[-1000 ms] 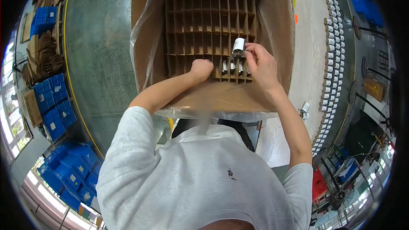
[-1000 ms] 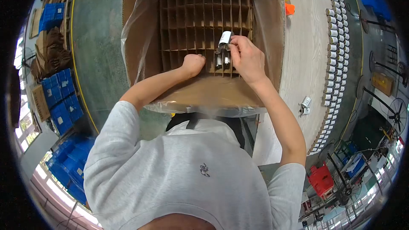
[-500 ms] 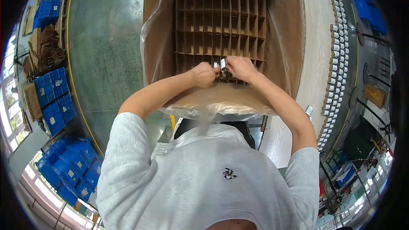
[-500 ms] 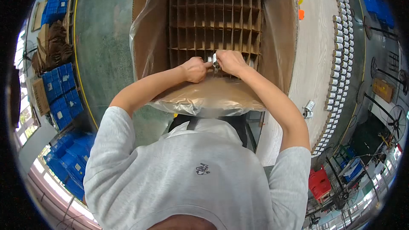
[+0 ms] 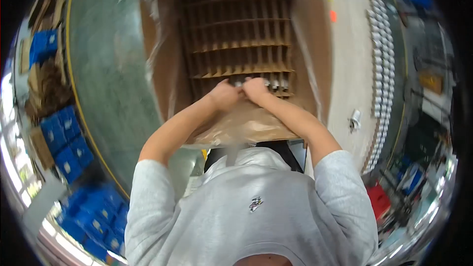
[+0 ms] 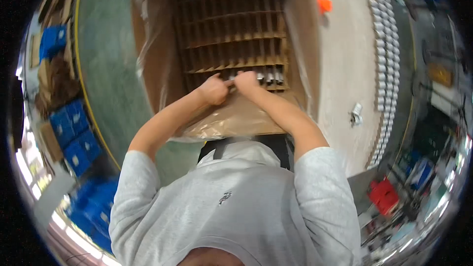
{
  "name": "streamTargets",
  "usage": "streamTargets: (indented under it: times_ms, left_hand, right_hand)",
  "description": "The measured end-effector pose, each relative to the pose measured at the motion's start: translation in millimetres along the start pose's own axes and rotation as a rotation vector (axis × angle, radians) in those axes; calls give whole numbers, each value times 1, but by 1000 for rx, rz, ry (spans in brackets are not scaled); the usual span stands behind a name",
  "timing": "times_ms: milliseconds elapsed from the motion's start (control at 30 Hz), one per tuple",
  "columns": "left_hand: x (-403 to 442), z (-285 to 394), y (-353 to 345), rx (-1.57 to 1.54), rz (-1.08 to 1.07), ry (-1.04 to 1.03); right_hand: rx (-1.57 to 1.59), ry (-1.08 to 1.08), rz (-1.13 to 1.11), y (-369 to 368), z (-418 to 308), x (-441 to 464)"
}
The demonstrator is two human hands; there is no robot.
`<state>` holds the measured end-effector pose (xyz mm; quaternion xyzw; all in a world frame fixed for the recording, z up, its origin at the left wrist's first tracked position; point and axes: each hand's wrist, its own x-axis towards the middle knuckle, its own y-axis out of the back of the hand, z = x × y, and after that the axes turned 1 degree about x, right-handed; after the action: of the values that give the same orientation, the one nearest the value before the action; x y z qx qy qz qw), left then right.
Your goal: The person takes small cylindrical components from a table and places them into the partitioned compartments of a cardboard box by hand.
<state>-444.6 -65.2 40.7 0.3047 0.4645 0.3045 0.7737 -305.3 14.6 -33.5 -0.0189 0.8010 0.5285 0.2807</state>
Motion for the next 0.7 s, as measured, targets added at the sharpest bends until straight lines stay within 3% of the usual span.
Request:
streamTargets:
  times_ms: [67, 133, 167, 200, 233, 267, 300, 333, 367, 433, 467, 533, 633, 700]
  left_hand:
    - [3, -4, -4, 20, -55, -51]
    - [5, -13, -16, -46, 132, -116]
    - [3, -11, 4, -57, 49, -121]
    - [4, -8, 14, -1, 36, -93]
    - [7, 4, 48, -57, -152, 5]
    - [16, 16, 69, 115, -233, 142]
    - [21, 14, 71, 188, 80, 138]
    - [29, 26, 88, 90, 411, 181]
    - [36, 50, 117, -103, 813, 64]
    - [42, 130, 180, -424, 994, 31]
    - [52, 157, 187, -359, 1083, -214]
    - [74, 227, 185, -482, 936, -369]
    - [141, 312, 139, -614, 655, -297]
    - [204, 341, 82, -611, 595, -163]
  right_hand:
    - [85, -69, -28, 34, -7, -5]
    - [160, -78, -140, 80, -5, -16]
    - [131, -53, -112, 131, -2, -38]
    - [104, -8, 205, 150, 9, -56]
    - [191, -37, 454, 185, 19, -86]
    - [318, 132, 955, 189, 44, -107]
    - [516, 2, 1101, 212, 60, -151]
    - [503, -145, 1302, 198, 89, -180]
    - [478, -368, 1299, 179, 119, -217]
    - [223, -734, 1034, 119, 178, -295]
    - [185, -976, 733, 80, 199, -333]
    - [290, -1280, 400, 17, 231, -385]
    - [446, -1336, 331, -32, 233, -419]
    - [466, -1327, 468, -59, 227, -417]
